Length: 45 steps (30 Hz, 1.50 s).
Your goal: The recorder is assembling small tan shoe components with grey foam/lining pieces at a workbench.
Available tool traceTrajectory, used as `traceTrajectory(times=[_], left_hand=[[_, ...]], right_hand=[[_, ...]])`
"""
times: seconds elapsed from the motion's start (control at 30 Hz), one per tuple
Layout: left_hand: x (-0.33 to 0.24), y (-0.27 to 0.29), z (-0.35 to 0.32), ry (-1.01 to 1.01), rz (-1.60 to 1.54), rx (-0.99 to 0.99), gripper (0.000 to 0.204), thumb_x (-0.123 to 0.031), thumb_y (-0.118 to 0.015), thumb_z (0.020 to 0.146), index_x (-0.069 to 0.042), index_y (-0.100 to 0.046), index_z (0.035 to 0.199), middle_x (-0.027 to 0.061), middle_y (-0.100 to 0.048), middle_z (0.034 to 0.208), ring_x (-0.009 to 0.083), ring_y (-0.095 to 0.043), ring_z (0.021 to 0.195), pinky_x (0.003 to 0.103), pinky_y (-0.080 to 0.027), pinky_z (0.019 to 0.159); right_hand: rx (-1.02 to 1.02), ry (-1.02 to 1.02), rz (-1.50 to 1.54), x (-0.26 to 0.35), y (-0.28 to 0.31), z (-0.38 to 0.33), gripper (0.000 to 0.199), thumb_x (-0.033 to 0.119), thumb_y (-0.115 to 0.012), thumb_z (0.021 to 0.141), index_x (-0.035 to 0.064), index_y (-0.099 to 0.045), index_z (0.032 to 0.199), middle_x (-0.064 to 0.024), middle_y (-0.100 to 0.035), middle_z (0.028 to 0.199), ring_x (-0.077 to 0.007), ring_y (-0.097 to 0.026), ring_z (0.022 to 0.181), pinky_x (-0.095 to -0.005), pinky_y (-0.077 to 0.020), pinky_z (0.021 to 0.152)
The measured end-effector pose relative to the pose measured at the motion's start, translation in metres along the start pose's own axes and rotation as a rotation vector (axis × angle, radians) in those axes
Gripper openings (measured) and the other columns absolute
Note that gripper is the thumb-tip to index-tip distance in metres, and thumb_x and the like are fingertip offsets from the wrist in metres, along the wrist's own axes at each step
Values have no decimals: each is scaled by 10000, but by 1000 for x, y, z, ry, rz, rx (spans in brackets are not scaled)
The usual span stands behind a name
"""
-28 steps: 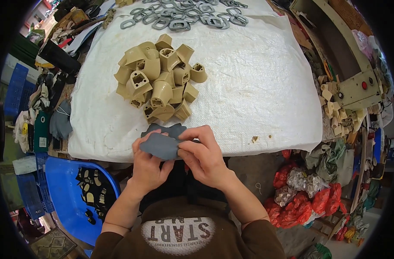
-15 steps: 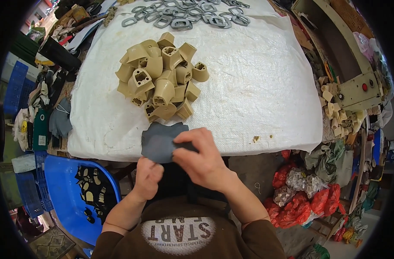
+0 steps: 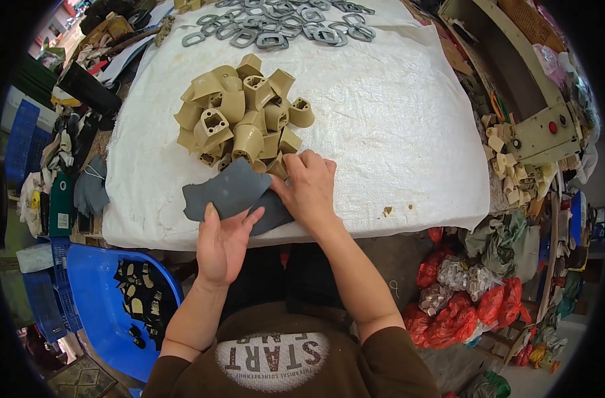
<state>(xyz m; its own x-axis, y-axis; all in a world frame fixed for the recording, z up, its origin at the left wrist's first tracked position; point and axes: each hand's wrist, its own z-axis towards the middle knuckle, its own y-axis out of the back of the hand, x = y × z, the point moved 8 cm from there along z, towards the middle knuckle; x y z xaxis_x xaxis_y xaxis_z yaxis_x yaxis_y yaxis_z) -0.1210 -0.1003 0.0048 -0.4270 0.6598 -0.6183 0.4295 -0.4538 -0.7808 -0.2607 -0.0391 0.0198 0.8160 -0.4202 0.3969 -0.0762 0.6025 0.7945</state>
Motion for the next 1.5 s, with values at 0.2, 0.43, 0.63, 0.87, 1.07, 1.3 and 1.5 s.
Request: traceTrajectory(times=[0.2,0.43,0.63,0.87,1.07,1.3,1.5], left_hand=[[6,-2,1,25,11,14,360,-233,-345,1000,-30,-421,1287,74,-499,1284,213,-477,1190,392,-349,1030],[6,2,0,32,142,-19,384,-239,-308,1003,-5,-421,1286,121,-541,1209,222,-540,1058,358,-437,890],[3,-15,-6,95,126,56,336,-197,-342,994,9,-427,1246,118,-587,1012,159,-560,770,288,-448,698],[6,-12,-20,125,77,35,405,-214,-325,992,28,-350,1316,141,-605,930,183,-597,784,280,-457,672],[10,-6,-22,157,111,30,434,-276,-308,1000,34,-396,1291,133,-612,918,183,-594,733,278,-451,648],[12,-6,-26,138,169,-2,416,-264,-327,986,34,-402,1267,154,-590,1028,209,-587,810,301,-454,661],[4,-11,-30,17,195,-37,395,-203,-365,970,23,-389,1293,128,-454,1309,218,-495,1117,373,-417,906]], right_hand=[[28,-252,537,-44,35,0,352,123,-772,666,54,-606,969,-107,-496,888,-244,-520,809,-327,-448,711],[480,112,19,-17,70,-8,334,-2,-629,667,13,-611,1000,-160,-497,997,-314,-491,940,-362,-442,820],[335,168,92,-16,50,-19,510,-91,-519,664,-20,-525,1168,-213,-493,1154,-353,-474,1025,-410,-404,931],[199,146,64,-7,49,-33,595,-138,-508,691,27,-472,1261,-212,-370,1303,-384,-432,1123,-408,-389,960],[222,2,255,-35,39,-42,616,-111,-622,678,79,-515,1254,-183,-418,1256,-363,-447,1121,-390,-429,895],[-9,87,95,-23,52,-41,538,-67,-708,653,43,-567,1162,-144,-511,1130,-268,-585,907,-316,-493,756],[-41,-169,684,-30,67,-52,549,-102,-709,629,11,-563,1146,-136,-511,1127,-271,-558,973,-355,-463,837]])
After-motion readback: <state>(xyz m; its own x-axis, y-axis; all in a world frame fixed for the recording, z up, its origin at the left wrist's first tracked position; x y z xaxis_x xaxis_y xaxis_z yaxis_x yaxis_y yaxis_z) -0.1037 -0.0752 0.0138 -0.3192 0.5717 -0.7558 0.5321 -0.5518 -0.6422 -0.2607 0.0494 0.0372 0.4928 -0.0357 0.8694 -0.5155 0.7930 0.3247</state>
